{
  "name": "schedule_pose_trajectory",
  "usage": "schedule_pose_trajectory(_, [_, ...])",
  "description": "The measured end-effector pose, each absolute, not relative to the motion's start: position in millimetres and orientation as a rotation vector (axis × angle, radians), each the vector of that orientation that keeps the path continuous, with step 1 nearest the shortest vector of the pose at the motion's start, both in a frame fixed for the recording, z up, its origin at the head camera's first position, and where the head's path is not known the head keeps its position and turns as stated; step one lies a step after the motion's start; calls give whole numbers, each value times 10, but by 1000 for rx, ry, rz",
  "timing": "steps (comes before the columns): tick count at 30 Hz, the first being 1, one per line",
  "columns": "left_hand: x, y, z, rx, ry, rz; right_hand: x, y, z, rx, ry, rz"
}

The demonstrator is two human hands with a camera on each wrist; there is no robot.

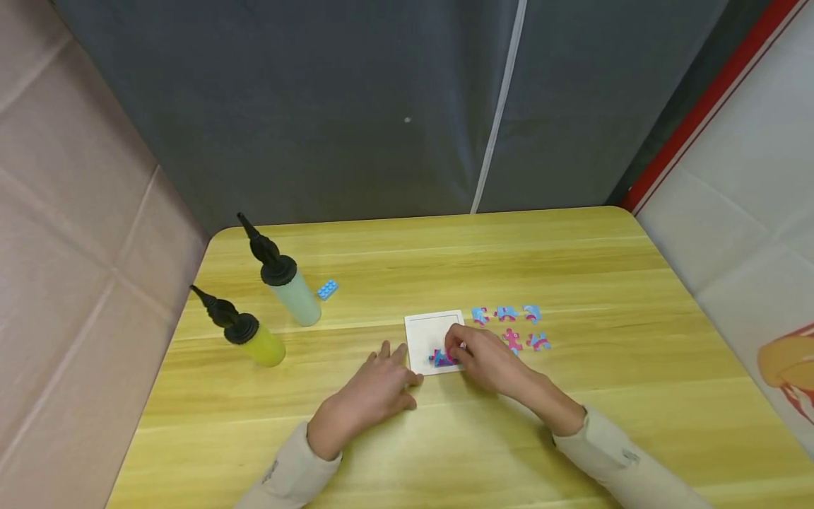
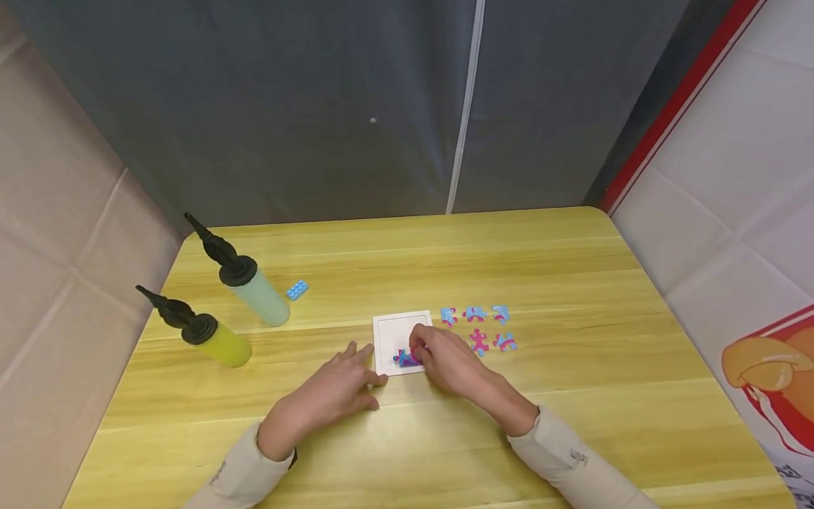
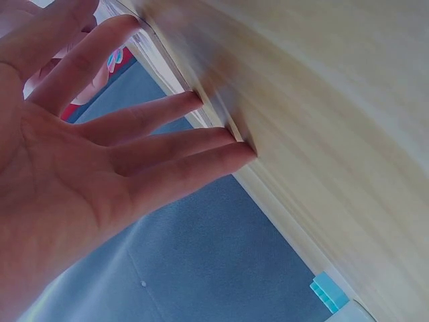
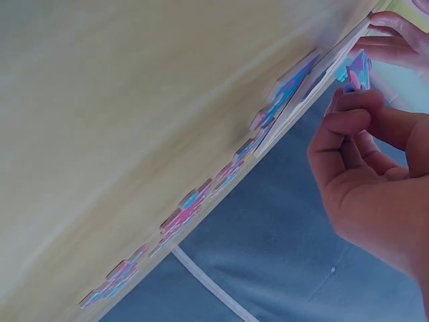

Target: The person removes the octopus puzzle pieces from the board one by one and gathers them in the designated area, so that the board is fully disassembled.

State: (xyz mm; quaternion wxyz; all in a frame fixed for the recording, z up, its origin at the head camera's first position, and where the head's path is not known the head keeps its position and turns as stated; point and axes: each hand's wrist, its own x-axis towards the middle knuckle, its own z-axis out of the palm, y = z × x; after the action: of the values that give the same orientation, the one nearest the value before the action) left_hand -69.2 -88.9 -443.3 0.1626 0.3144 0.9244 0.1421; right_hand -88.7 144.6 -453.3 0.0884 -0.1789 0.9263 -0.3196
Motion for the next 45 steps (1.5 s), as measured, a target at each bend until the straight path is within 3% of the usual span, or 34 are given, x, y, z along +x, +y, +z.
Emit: schedule_pose_trajectory(45, [-679,-887,-4418,885,2636,445,-742,2020,-4528,-479,2671,-1147])
